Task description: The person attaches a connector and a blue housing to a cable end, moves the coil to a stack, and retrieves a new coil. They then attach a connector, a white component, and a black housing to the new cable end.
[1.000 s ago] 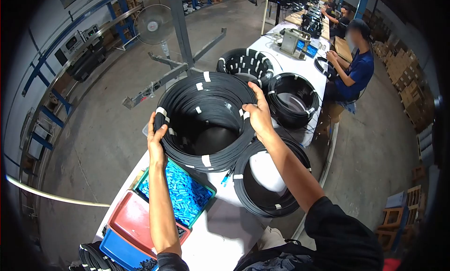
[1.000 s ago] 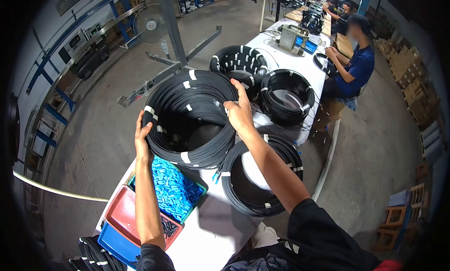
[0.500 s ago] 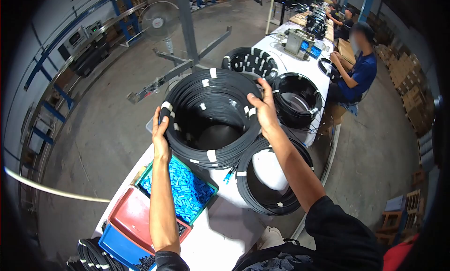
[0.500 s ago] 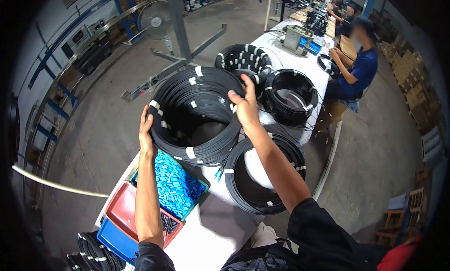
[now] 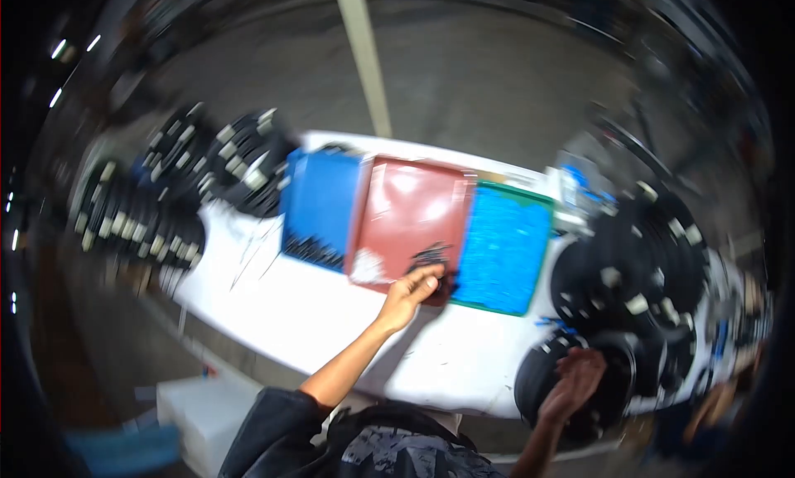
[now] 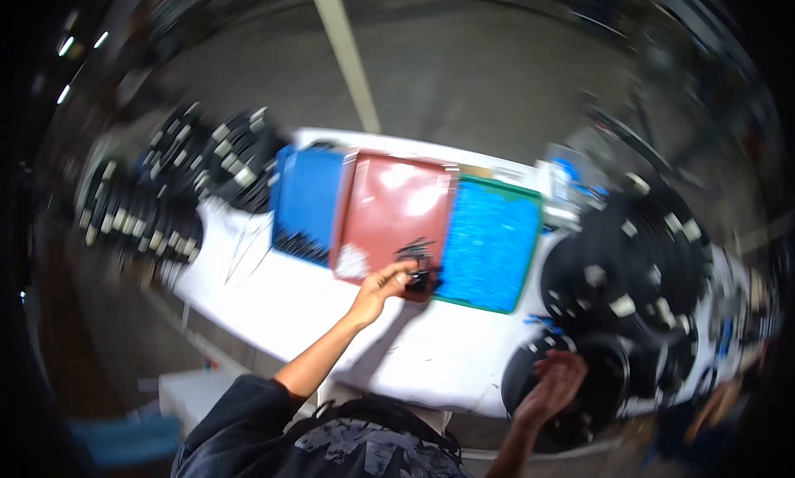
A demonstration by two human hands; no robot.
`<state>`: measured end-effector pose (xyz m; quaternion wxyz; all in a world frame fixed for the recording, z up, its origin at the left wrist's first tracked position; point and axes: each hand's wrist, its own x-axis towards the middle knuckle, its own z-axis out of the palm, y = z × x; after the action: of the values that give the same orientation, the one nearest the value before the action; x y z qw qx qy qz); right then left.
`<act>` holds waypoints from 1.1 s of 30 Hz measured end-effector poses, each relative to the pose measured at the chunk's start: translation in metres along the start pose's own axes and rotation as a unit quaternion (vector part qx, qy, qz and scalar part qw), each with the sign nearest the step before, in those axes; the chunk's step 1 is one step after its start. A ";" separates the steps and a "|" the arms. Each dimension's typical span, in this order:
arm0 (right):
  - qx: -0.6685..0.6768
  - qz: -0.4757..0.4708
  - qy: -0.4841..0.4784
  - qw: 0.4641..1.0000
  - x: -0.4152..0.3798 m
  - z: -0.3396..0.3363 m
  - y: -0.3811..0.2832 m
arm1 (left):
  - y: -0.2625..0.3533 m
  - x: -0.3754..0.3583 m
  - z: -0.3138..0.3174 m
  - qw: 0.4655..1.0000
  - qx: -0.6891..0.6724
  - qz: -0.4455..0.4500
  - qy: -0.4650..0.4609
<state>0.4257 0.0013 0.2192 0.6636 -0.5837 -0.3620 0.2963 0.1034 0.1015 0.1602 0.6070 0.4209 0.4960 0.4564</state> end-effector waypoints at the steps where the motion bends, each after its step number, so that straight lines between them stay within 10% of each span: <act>1: -0.007 0.023 -0.088 0.996 -0.016 0.026 0.017 | -0.019 -0.024 -0.027 0.999 -0.014 -0.016 0.036; 6: -0.009 0.194 -0.449 0.872 -0.094 0.153 0.079 | -0.065 -0.132 -0.128 0.957 -0.016 -0.083 0.278; 10: -0.049 0.181 -0.594 0.782 -0.124 0.282 0.108 | -0.058 -0.143 -0.221 0.894 -0.038 0.001 0.447; 11: -0.011 0.034 -0.628 0.777 -0.122 0.320 0.121 | -0.047 -0.135 -0.250 0.888 -0.037 0.012 0.459; 12: 0.230 0.334 -0.547 0.732 -0.131 0.365 0.149 | -0.034 -0.123 -0.281 0.882 -0.037 0.024 0.470; 13: 0.021 0.127 -0.617 0.777 -0.122 0.403 0.135 | -0.027 -0.109 -0.312 0.876 -0.061 0.048 0.476; 21: -0.040 -0.004 -0.377 0.925 -0.066 0.703 0.119 | 0.037 0.022 -0.492 0.831 0.085 0.089 0.542; 33: -0.215 -0.065 -0.397 0.890 -0.047 0.799 0.128 | 0.055 0.090 -0.518 0.775 0.042 0.087 0.625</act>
<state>-0.2571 0.4289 0.1314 0.3405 -0.5213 -0.6873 0.3741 -0.4068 0.2318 0.1135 0.1026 0.1100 0.7462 0.6485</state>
